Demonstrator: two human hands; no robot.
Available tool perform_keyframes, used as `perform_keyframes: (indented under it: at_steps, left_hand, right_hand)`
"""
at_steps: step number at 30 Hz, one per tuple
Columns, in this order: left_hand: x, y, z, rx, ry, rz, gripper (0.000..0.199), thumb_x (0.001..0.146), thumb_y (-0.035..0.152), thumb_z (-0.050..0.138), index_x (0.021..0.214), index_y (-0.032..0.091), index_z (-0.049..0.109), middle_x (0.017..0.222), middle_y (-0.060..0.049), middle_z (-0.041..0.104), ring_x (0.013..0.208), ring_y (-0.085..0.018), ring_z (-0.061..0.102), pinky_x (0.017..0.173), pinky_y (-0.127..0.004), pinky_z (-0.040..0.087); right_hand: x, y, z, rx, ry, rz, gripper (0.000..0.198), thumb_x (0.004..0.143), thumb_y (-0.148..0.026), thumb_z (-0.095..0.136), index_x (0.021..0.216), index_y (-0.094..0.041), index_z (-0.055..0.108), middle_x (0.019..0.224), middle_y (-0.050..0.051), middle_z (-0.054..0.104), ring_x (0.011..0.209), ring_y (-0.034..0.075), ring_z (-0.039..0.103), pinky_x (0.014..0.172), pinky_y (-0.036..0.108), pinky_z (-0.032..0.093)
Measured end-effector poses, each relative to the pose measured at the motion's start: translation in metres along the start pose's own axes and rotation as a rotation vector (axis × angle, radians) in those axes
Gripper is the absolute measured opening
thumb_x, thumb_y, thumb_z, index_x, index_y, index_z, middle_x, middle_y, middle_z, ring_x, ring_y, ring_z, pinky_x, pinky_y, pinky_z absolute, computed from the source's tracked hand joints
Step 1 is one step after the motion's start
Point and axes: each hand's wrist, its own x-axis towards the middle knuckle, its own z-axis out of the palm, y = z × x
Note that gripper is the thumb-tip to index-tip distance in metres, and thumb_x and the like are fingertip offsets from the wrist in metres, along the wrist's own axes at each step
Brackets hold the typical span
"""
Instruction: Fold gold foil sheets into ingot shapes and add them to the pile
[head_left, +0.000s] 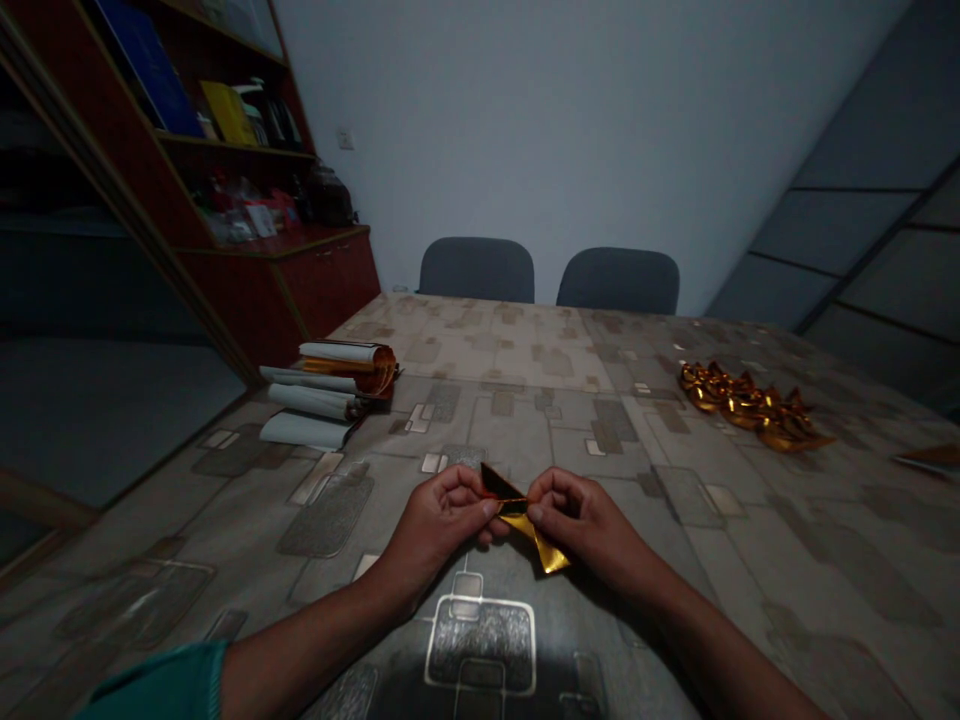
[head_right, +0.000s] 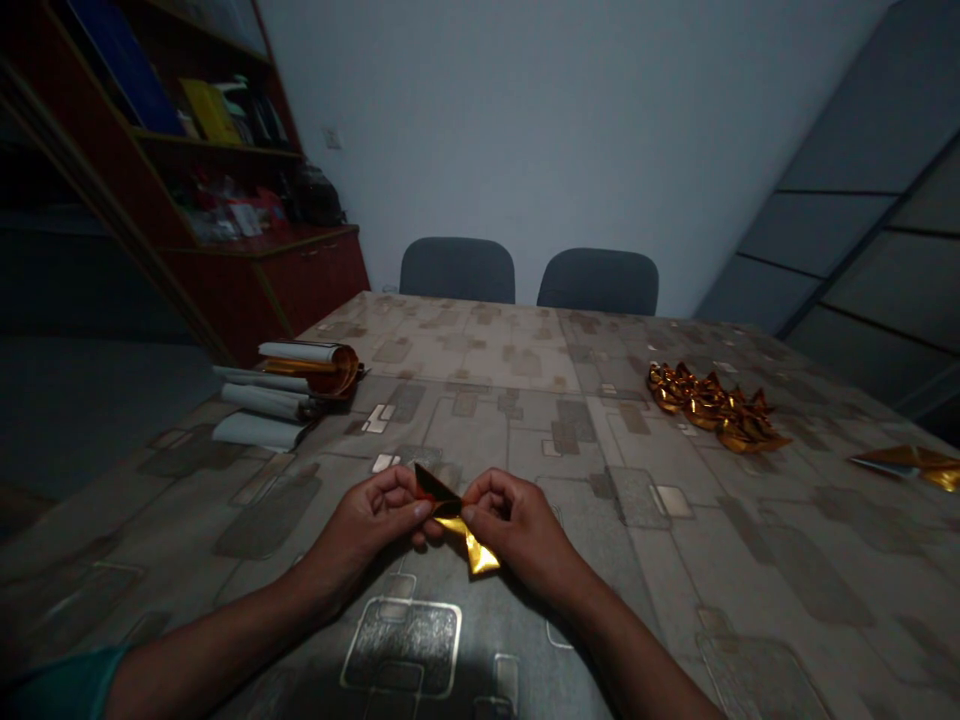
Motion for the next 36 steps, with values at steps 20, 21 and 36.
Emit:
perform_keyframes:
  at_steps: [20, 21, 36]
  left_hand:
    - [0.0026, -0.0022, -0.0024, -0.12, -0.113, -0.049, 0.036, 0.069, 0.029, 0.086, 0.091, 0.014, 0.062, 0.087, -0.006, 0.073, 0.074, -0.014, 0.069, 0.069, -0.022, 0.054]
    - [0.0024, -0.0025, -0.0023, -0.124, -0.116, -0.061, 0.037, 0.07, 0.029, 0.086, 0.093, 0.014, 0.061, 0.086, -0.006, 0.073, 0.073, -0.014, 0.069, 0.067, -0.023, 0.055]
    - [0.0025, -0.0023, -0.0025, -0.1, -0.002, -0.079, 0.033, 0.071, 0.027, 0.085, 0.091, 0.014, 0.063, 0.083, -0.003, 0.071, 0.068, -0.011, 0.066, 0.057, -0.017, 0.053]
  right_hand:
    - [0.0014, 0.0061, 0.0014, 0.028, -0.001, -0.023, 0.024, 0.082, -0.04, 0.071, 0.085, -0.019, 0.06, 0.063, -0.005, 0.05, 0.054, 0.01, 0.042, 0.05, 0.023, 0.029]
    - [0.0013, 0.006, 0.0014, 0.034, 0.001, -0.037, 0.024, 0.083, -0.04, 0.071, 0.087, -0.019, 0.06, 0.063, -0.005, 0.051, 0.054, 0.01, 0.042, 0.05, 0.023, 0.03]
    - [-0.0022, -0.0015, -0.0046, 0.074, -0.056, -0.056, 0.023, 0.094, -0.042, 0.058, 0.102, -0.022, 0.063, 0.081, 0.002, 0.063, 0.069, 0.015, 0.056, 0.061, 0.028, 0.042]
